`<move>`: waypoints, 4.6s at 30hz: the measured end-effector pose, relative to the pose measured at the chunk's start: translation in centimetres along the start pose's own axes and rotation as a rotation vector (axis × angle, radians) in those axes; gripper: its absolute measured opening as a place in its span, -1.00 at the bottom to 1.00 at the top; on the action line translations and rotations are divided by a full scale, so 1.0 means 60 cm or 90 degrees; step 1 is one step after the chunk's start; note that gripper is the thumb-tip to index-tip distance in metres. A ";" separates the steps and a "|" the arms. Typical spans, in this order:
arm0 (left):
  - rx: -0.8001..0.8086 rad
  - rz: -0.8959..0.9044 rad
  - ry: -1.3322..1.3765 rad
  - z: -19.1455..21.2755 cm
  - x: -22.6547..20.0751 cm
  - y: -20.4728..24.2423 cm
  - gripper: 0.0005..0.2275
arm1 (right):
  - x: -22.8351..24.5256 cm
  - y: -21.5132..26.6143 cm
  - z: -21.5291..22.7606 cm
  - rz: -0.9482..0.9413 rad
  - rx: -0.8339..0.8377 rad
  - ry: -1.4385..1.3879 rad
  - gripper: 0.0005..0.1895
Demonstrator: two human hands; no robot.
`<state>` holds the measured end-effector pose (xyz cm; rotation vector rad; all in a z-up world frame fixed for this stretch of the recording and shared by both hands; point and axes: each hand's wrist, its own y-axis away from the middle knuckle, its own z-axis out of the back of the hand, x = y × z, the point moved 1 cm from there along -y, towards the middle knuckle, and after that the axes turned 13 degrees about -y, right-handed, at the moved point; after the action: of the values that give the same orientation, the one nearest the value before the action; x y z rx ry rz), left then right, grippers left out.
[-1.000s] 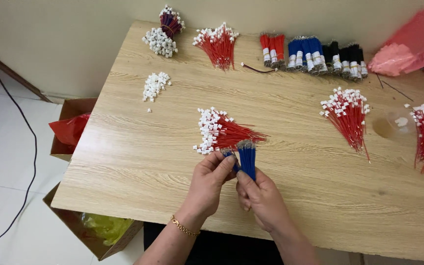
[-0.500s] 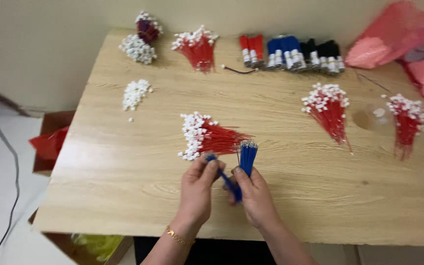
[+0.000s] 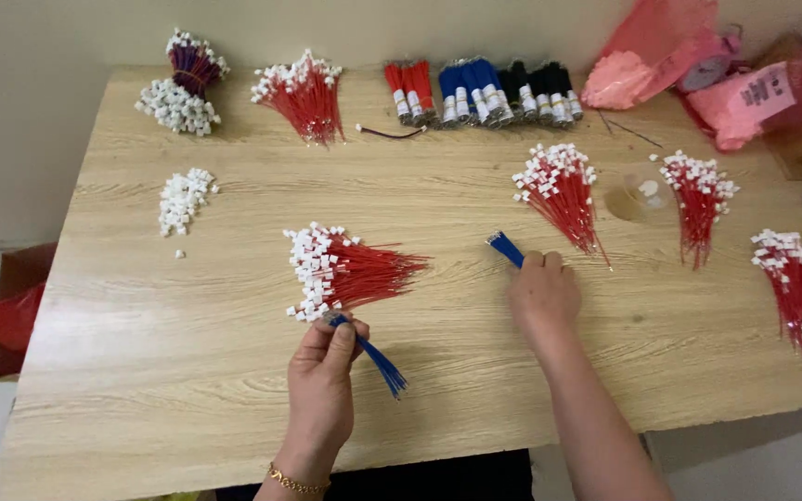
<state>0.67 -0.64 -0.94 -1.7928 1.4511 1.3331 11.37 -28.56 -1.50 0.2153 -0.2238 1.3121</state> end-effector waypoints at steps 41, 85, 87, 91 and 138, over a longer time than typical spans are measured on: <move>0.154 -0.471 -1.155 0.031 -0.069 -0.126 -0.29 | 0.164 0.197 -0.001 -0.050 0.282 -0.859 -0.95; -0.033 -0.279 -0.510 0.023 -0.110 -0.133 -0.89 | 0.292 0.088 -0.020 0.090 0.314 -0.928 -0.84; -0.023 -0.300 -0.510 0.014 -0.122 -0.120 -0.88 | 0.280 0.100 -0.010 0.092 0.311 -0.921 -0.85; 0.054 -0.275 -0.430 0.002 -0.132 -0.093 -0.88 | 0.271 0.120 0.024 0.116 0.310 -0.869 -0.85; 0.185 0.070 0.045 0.030 -0.037 -0.035 -0.86 | 0.274 0.178 0.100 0.263 0.191 -0.699 -0.92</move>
<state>2.00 2.57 -0.14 -1.6058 1.7061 1.0534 4.72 -12.37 9.22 1.1974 -1.0406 1.5149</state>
